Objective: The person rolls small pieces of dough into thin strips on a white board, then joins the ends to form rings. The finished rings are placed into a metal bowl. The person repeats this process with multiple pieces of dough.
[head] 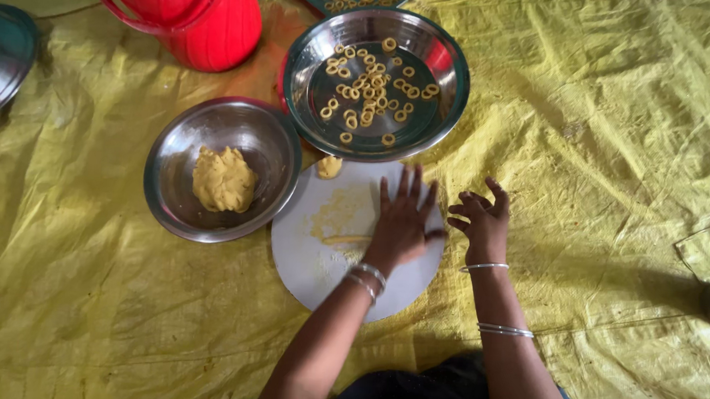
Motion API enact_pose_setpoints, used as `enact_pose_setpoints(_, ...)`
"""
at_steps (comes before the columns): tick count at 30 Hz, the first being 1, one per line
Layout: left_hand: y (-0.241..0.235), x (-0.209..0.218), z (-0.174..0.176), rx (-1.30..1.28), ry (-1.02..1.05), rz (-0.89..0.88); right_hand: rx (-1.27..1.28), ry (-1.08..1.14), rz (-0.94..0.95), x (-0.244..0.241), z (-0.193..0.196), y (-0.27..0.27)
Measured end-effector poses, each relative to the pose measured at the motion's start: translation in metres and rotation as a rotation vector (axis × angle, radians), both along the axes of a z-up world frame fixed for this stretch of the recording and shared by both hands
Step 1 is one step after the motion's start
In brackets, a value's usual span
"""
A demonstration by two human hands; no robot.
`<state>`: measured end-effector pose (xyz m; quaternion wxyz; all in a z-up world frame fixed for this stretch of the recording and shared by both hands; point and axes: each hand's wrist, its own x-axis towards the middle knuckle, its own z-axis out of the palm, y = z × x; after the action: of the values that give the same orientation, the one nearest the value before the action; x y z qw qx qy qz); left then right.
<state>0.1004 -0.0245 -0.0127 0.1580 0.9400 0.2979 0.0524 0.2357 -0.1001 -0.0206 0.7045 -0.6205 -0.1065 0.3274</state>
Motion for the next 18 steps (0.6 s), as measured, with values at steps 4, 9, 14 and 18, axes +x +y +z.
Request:
enact_pose_setpoints(4, 0.044, -0.010, 0.002, 0.178, -0.042, 0.172, -0.054, 0.055, -0.014, 0.007, 0.001, 0.000)
enact_pose_setpoints(9, 0.009, -0.062, -0.016, 0.214, -0.026, 0.086, -0.034, 0.104, -0.007, 0.001, 0.002, 0.002)
enact_pose_setpoints(14, -0.066, -0.100, -0.029, 0.219, -0.064, 0.080, -0.014, 0.138, 0.016, -0.003, 0.004, -0.002)
enact_pose_setpoints(18, -0.052, -0.082, -0.027, 0.234, -0.065, 0.156, -0.004, 0.134, 0.038, -0.006, 0.003, -0.001)
